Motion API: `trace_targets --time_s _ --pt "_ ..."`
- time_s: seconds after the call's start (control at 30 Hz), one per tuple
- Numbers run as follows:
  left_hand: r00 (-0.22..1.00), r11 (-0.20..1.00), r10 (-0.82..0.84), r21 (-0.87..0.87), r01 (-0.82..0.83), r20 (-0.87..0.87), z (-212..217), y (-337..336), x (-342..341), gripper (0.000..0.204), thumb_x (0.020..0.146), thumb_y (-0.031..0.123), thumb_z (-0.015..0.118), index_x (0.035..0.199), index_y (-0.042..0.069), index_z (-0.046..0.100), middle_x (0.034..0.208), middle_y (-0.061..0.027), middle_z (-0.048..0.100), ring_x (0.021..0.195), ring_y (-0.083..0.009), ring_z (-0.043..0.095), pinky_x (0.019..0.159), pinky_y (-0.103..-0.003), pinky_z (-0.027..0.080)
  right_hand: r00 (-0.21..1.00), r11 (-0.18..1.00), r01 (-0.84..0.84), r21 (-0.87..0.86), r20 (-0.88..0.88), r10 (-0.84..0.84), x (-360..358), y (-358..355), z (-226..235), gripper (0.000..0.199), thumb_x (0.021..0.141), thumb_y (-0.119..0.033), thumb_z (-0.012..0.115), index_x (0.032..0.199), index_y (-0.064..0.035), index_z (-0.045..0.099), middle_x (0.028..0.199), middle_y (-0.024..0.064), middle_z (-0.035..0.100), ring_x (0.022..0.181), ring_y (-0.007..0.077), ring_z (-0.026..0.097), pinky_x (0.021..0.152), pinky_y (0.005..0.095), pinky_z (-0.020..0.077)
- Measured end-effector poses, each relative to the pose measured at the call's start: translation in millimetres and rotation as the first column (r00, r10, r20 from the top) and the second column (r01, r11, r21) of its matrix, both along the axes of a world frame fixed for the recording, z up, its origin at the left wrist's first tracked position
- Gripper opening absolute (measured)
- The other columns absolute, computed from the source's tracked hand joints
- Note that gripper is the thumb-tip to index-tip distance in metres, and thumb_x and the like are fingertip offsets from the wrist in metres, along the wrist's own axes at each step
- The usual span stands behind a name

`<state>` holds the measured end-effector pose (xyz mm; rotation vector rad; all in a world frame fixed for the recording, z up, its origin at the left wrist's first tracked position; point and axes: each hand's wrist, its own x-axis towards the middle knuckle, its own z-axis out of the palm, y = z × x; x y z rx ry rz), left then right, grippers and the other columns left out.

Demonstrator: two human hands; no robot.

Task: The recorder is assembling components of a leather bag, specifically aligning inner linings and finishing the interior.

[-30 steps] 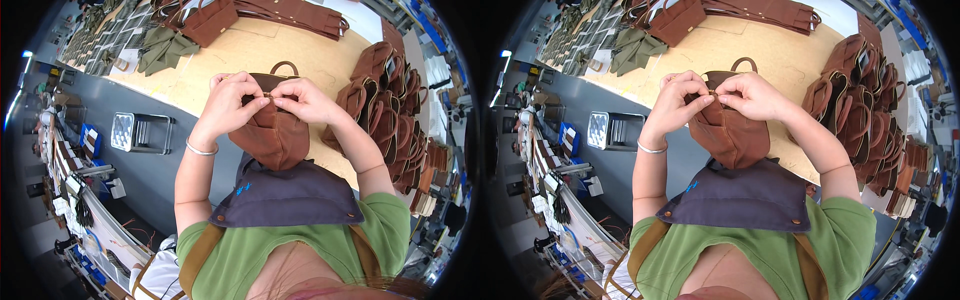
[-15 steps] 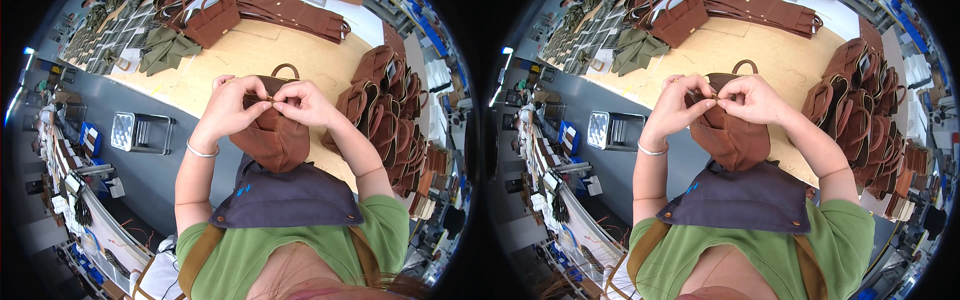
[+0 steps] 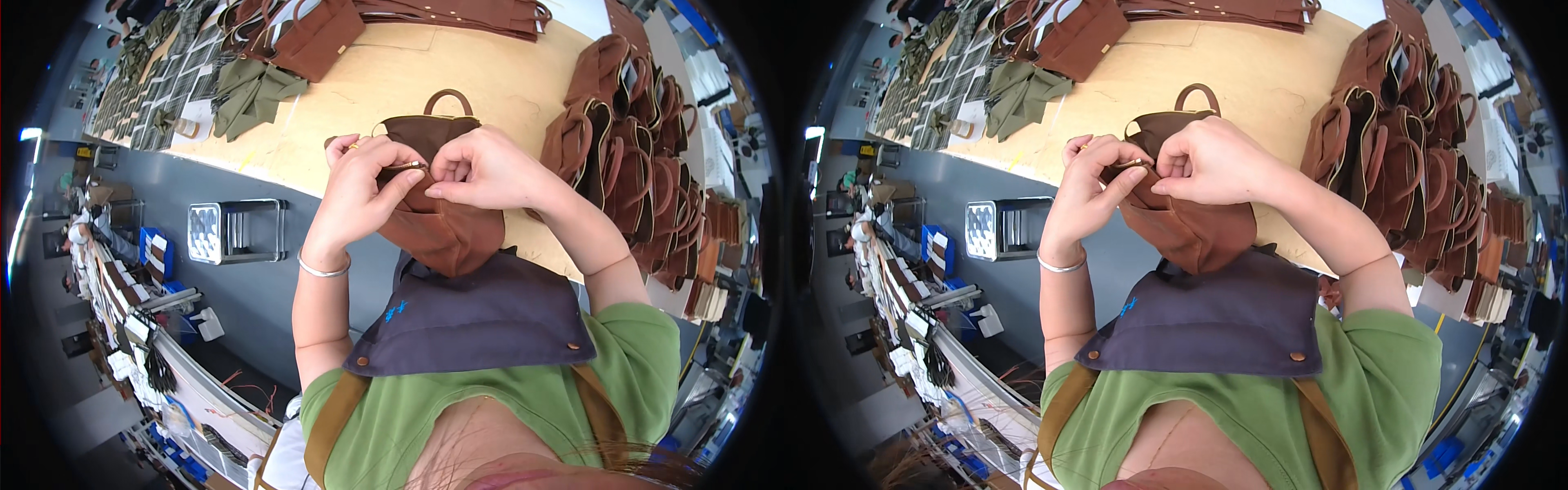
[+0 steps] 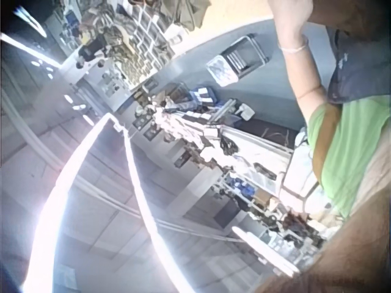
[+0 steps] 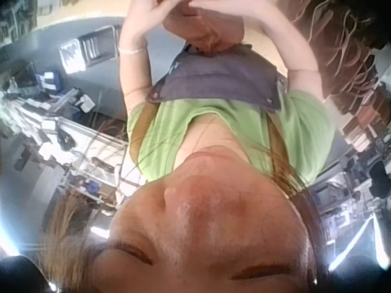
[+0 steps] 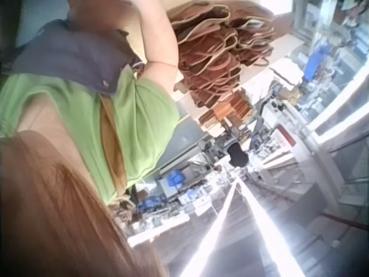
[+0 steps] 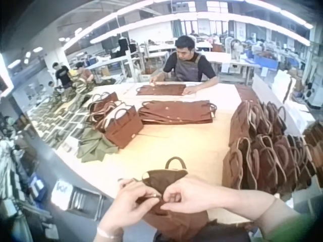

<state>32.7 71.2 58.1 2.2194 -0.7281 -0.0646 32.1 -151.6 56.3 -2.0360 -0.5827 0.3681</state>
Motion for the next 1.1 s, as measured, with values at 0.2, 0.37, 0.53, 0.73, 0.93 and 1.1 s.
trace_targets --time_s 0.2,0.37,0.53,0.73,0.93,1.1 --pt "0.999 0.998 0.03 -0.051 -0.028 0.043 -3 -5 -5 0.004 0.085 0.013 0.069 0.088 0.011 0.07 0.077 -0.0001 0.06 0.082 -0.0185 0.056 0.098 -0.038 0.026 0.999 0.998 -0.004 0.069 -0.038 0.007 0 1 -6 0.018 0.079 -0.015 0.08 0.076 -0.0026 0.068 0.062 -0.0001 0.063 0.057 0.0052 0.059 0.053 0.0218 0.0475" --pt "0.995 0.995 0.063 -0.086 -0.056 0.08 -11 -10 -7 0.004 0.085 0.013 0.069 0.089 0.011 0.07 0.081 -0.0001 0.061 0.084 -0.0181 0.056 0.098 -0.038 0.026 0.997 0.993 0.041 0.113 -0.062 -0.034 -3 2 -11 0.017 0.079 -0.015 0.079 0.075 -0.0031 0.068 0.063 0.0011 0.064 0.058 0.0063 0.06 0.055 0.023 0.0476" --pt "1.0 0.998 0.024 -0.064 -0.023 0.015 -3 -10 -3 0.002 0.087 0.013 0.068 0.088 0.012 0.07 0.082 0.0007 0.061 0.086 -0.0175 0.057 0.099 -0.038 0.026 0.989 0.994 0.082 0.073 -0.128 -0.072 -4 -1 -6 0.016 0.077 -0.017 0.078 0.076 -0.0035 0.069 0.066 0.0062 0.067 0.062 0.0126 0.065 0.06 0.0275 0.0519" --pt "0.999 0.997 0.034 -0.069 -0.032 0.027 -8 -8 -7 0.003 0.087 0.014 0.07 0.088 0.011 0.069 0.084 0.0025 0.06 0.088 -0.0143 0.053 0.1 -0.035 0.023 0.865 0.964 0.081 -0.252 0.499 0.058 -7 -6 0 0.034 0.072 -0.036 0.083 0.084 -0.0071 0.071 0.078 0.0065 0.069 0.073 0.0224 0.068 0.067 0.0347 0.0533" --pt "0.997 1.0 -0.023 0.015 0.022 0.079 -5 -4 -9 0.007 0.081 0.015 0.077 0.081 0.012 0.071 0.082 0.0028 0.057 0.087 -0.015 0.051 0.097 -0.034 0.025 0.966 0.894 -0.215 -0.394 0.046 0.253 28 -32 0 0.054 0.063 -0.047 0.088 0.092 -0.0044 0.07 0.088 0.0093 0.066 0.085 0.0285 0.065 0.074 0.0381 0.0517" --pt "0.984 1.0 0.016 -0.027 -0.012 0.176 -1 22 1 0.009 0.076 0.018 0.08 0.079 0.016 0.072 0.08 0.0038 0.055 0.086 -0.0159 0.053 0.093 -0.036 0.027 0.923 0.932 -0.164 -0.324 0.283 0.261 15 -27 23 0.049 0.064 -0.044 0.087 0.087 -0.0041 0.069 0.082 0.0095 0.062 0.079 0.0277 0.064 0.069 0.0388 0.0491"
